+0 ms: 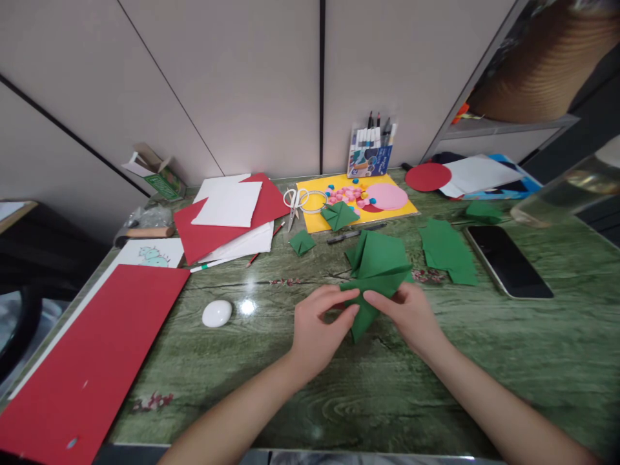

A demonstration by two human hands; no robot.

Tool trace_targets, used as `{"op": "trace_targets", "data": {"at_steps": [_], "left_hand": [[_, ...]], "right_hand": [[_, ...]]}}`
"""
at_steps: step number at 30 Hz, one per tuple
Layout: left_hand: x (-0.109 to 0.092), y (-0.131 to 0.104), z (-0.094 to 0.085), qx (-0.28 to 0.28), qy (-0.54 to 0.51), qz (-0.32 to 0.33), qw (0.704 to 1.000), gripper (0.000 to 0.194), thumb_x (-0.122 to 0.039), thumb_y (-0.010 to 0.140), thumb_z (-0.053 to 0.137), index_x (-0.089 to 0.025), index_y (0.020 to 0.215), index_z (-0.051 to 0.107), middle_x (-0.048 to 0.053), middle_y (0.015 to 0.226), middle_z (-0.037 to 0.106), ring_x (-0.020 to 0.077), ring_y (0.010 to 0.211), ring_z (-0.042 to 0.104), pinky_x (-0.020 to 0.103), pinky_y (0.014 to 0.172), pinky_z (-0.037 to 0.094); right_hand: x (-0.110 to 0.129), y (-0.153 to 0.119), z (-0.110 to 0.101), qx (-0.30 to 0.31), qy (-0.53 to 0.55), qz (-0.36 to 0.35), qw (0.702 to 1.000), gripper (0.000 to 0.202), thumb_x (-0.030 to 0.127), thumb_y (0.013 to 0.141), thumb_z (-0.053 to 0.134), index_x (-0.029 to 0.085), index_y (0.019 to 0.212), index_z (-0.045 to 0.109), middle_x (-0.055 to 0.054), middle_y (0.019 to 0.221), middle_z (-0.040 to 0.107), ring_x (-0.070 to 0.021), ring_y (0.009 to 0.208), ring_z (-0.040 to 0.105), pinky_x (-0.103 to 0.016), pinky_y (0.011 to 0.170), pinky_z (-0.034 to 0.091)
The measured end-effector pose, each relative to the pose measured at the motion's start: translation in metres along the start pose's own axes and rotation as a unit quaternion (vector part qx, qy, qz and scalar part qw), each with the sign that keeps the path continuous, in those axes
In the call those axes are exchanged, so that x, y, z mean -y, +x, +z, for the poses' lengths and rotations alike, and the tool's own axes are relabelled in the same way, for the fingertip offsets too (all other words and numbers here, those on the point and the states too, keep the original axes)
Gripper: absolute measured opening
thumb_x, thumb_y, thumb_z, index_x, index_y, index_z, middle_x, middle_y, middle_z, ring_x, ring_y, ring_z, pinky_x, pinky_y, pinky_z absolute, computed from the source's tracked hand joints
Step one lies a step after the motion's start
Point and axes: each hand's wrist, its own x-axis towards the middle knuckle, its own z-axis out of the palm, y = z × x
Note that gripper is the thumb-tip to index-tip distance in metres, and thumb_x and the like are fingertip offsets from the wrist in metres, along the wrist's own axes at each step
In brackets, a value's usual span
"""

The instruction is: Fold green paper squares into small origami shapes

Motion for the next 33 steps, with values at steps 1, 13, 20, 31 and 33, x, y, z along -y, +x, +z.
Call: {"op": "trace_targets", "data": {"at_steps": [1, 13, 20, 31, 33], "left_hand": [[0.0002, -0.0001, 0.0000, -0.001, -0.001, 0.000, 1.000, 0.020, -0.018, 0.070, 0.063, -0.023, 0.088, 0.070, 0.004, 0.084, 0.065, 0.0133, 0.073, 0.059, 0.024, 0.060, 0.052], [-0.0001, 0.0005, -0.0008, -0.004, 0.001, 0.005, 1.000, 0.020, -0.016, 0.070, 0.064, -0.023, 0.087, 0.070, 0.003, 0.080, 0.065, 0.0130, 0.072, 0.059, 0.023, 0.060, 0.051], [0.0001, 0.0003, -0.0001, -0.007, -0.003, -0.008, 1.000, 0.020, -0.016, 0.069, 0.065, -0.023, 0.086, 0.071, 0.004, 0.081, 0.065, 0.0137, 0.072, 0.059, 0.025, 0.060, 0.051], [0.0000, 0.0008, -0.0007, -0.003, -0.016, -0.015, 1.000, 0.021, -0.016, 0.069, 0.064, -0.023, 0.087, 0.070, 0.004, 0.084, 0.065, 0.0134, 0.073, 0.060, 0.024, 0.061, 0.051], [0.0001, 0.0005, -0.0007, -0.003, -0.018, -0.014, 1.000, 0.021, -0.016, 0.069, 0.064, -0.023, 0.088, 0.070, 0.004, 0.084, 0.065, 0.0136, 0.074, 0.060, 0.024, 0.061, 0.051]], "right_hand": [[0.0003, -0.0001, -0.0001, 0.000, -0.002, 0.000, 1.000, 0.021, 0.037, 0.066, 0.068, 0.017, 0.074, 0.070, -0.005, 0.080, 0.072, -0.0211, 0.070, 0.064, -0.031, 0.063, 0.052], [0.0012, -0.0003, -0.0001, 0.004, 0.008, 0.005, 1.000, 0.022, 0.037, 0.065, 0.069, 0.017, 0.075, 0.070, -0.006, 0.082, 0.072, -0.0222, 0.073, 0.065, -0.033, 0.067, 0.053], [-0.0008, 0.0003, -0.0001, 0.006, 0.016, 0.005, 1.000, 0.023, 0.037, 0.065, 0.069, 0.017, 0.076, 0.071, -0.007, 0.083, 0.072, -0.0234, 0.074, 0.066, -0.034, 0.068, 0.053], [-0.0017, 0.0000, -0.0008, 0.012, 0.029, 0.003, 1.000, 0.021, 0.035, 0.066, 0.069, 0.017, 0.076, 0.071, -0.006, 0.083, 0.072, -0.0217, 0.073, 0.065, -0.033, 0.067, 0.052], [-0.0015, 0.0000, -0.0009, 0.011, 0.031, 0.006, 0.999, 0.020, 0.035, 0.066, 0.070, 0.018, 0.077, 0.071, -0.006, 0.082, 0.072, -0.0216, 0.073, 0.065, -0.032, 0.067, 0.052]]}}
